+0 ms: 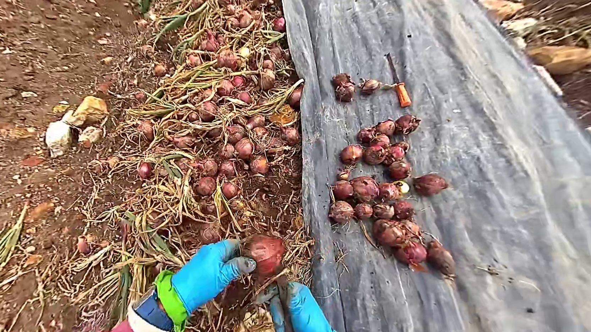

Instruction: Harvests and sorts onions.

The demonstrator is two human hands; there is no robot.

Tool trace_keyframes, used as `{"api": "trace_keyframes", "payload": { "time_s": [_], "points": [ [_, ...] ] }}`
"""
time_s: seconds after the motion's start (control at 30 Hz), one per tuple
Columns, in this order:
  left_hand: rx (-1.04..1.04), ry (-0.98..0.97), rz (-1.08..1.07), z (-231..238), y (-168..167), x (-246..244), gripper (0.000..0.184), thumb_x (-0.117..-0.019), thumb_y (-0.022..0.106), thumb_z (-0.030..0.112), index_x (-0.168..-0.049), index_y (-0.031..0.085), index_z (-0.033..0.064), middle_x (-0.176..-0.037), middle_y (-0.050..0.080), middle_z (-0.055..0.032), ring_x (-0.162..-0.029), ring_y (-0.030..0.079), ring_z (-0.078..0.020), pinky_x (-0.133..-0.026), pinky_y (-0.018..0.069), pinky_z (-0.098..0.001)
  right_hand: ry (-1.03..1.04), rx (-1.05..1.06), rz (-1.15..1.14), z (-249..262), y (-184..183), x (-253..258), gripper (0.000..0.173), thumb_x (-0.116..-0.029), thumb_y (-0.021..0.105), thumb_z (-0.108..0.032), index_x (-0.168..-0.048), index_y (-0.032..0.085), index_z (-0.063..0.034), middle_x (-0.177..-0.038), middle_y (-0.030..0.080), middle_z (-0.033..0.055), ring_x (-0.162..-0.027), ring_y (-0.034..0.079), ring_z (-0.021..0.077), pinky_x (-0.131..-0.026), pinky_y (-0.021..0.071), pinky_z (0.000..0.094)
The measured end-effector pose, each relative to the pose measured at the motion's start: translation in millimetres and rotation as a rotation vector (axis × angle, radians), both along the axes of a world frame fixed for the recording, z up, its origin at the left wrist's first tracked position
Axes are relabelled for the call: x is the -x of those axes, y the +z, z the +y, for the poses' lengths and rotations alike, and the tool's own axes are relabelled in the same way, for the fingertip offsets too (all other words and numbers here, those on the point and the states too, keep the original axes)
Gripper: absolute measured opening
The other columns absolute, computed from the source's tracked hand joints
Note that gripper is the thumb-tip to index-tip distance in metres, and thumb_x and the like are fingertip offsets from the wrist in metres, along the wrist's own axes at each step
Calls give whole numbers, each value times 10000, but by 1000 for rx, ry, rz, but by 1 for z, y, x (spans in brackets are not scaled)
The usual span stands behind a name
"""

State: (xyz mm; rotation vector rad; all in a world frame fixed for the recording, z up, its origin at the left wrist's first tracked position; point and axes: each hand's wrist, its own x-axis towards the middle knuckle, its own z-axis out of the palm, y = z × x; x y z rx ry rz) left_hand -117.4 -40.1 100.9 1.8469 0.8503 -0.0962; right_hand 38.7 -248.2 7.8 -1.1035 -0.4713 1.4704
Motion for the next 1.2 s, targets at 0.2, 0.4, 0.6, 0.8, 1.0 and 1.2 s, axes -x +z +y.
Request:
{"api": "trace_keyframes", "payload": {
  "time_s": [0.2, 0.4, 0.6, 0.8, 1.0, 1.2],
  "points": [
    [-79, -300, 273, -16, 16, -14, 570, -779, 762, 717, -998, 746, 190, -891, 741, 33, -873, 713, -118, -831, 601, -433, 63, 57, -361, 11, 39, -37, 892, -887, 252, -884, -914, 650, -87, -602, 608, 33, -473, 591, 154, -455, 544, 350],
    [-395, -340, 423, -3, 35, -39, 518, -940, 582, 695, -943, 703, 191, -862, 694, -11, -834, 691, -214, -747, 573, -511, 255, 248, -387, 9, 13, -51, 817, -969, 242, -787, -931, 663, -88, -594, 589, 46, -464, 571, 177, -453, 522, 361],
    [-218, -481, 503, -21, 12, -73, 432, -1095, 420, 465, -1136, 695, 134, -1061, 727, -111, -1027, 705, -325, -869, 553, -606, -156, 169, -302, -25, 14, -58, 922, -936, 138, -828, -913, 656, -66, -560, 584, 47, -405, 549, 171, -378, 516, 359],
    [-434, 208, 600, 77, -68, 7, 316, -1024, 610, 391, -1251, 722, 203, -1165, 750, -100, -1121, 703, -323, -987, 529, -622, -390, 444, -305, -72, 10, -71, 803, -1072, 21, -548, -965, 623, -27, -547, 567, 73, -421, 568, 206, -408, 535, 403],
    [-337, 198, 563, 79, -120, 25, 818, -731, 915, 276, -1453, 552, 147, -1398, 616, -155, -1238, 634, -350, -1035, 525, -608, -214, 396, -150, -91, -6, -7, 919, -1033, 3, -633, -1012, 661, 8, -561, 604, 118, -428, 591, 235, -415, 553, 403],
    [-398, -109, 874, 84, -125, 19, 866, -749, 875, 389, -1485, 491, 141, -1360, 626, -179, -1118, 687, -390, -906, 567, -649, -125, 457, -59, -69, -26, 10, 816, -1089, 38, -511, -1004, 668, 1, -562, 597, 121, -431, 585, 232, -416, 541, 386]
  ]
}}
